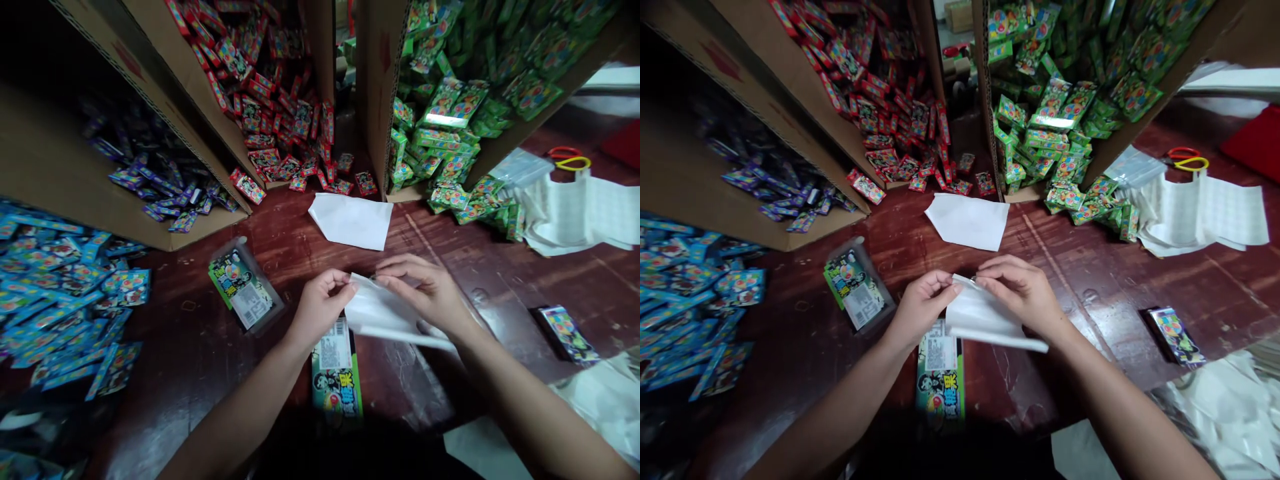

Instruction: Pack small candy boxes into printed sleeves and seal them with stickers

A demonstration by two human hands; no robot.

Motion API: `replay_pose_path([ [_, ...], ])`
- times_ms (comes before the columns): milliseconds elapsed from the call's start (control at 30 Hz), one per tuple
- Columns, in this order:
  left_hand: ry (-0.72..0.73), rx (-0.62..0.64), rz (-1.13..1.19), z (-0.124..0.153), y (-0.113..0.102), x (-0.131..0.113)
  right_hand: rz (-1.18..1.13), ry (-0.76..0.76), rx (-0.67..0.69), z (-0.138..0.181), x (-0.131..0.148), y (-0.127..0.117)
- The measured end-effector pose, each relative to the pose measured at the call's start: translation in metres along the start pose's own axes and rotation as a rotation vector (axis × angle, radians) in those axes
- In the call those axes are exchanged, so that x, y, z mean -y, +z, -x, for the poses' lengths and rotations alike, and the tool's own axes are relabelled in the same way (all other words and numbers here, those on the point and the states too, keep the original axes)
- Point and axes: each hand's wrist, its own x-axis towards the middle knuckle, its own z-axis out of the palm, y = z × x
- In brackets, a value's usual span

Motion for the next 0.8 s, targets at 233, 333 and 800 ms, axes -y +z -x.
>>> replay_pose_path([
  [233, 0.029, 0.140, 0.032, 0.012, -0.004, -0.005, -0.048, 0.188, 0.107, 0.013, -0.004, 0.010],
  [333, 0.075, 0.110, -0.059, 0.015, -0.003, -0.002, -0.016, 0.155, 0.122, 0.017, -0.001, 0.011],
  [800, 0.153, -0.010, -0.264, 0.021, 0.010, -0.001, -0.163, 0.209, 0.051, 0.032, 0.007, 0.005],
])
